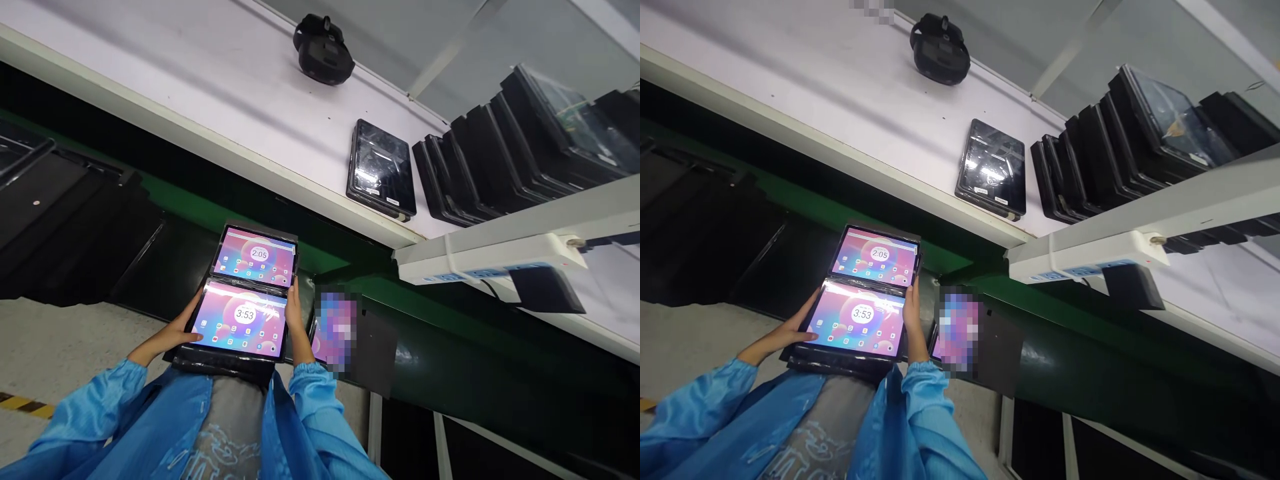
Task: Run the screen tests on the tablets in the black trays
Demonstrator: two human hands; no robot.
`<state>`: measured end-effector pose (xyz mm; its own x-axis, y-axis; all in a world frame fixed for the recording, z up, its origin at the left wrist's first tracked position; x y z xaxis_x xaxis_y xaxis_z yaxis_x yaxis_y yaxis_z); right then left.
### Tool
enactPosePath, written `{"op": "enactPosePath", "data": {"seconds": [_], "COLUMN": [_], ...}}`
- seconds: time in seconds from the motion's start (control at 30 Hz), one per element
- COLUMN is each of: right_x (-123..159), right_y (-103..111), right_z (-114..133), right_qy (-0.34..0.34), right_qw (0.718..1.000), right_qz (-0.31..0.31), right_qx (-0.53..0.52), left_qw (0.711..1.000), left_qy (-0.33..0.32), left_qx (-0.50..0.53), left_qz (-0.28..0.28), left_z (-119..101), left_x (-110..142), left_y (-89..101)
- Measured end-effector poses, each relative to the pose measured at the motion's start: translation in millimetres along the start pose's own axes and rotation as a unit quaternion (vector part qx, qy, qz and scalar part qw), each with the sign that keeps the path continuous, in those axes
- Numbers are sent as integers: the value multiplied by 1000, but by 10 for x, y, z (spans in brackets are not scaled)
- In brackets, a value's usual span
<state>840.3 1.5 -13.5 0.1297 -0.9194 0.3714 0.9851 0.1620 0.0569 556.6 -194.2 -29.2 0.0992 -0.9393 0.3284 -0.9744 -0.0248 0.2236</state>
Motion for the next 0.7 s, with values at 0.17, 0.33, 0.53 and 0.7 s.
{"op": "enactPosePath", "data": {"seconds": [0.17, 0.33, 0.53, 0.7], "right_x": [15, 154, 512, 581], "right_y": [4, 15, 97, 126], "right_z": [19, -6, -187, -254], "right_qy": [-13, -8, 9, 8], "right_qw": [1000, 1000, 1000, 1000], "right_qz": [-9, -2, -2, -8], "right_qx": [-1, 13, 26, 24], "left_qw": [1000, 997, 990, 963], "left_qy": [4, 32, 41, 65], "left_qx": [11, 23, 25, 56], "left_qz": [-21, -64, -133, -255], "left_z": [-77, -68, 150, -29], "left_x": [-77, -42, 146, -396], "left_y": [5, -142, -272, 42]}}
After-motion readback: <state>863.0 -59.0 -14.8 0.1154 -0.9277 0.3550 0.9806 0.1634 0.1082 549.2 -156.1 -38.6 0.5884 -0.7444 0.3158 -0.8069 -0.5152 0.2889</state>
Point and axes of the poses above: each hand's wrist, its own x-axis away from the middle knuckle, its own y-axis out of the back of the hand, z = x × y, the point moved 2 cm from there along -x, towards the middle knuckle, and after that the axes turned 11 degrees about -x, right-handed, at the moved point
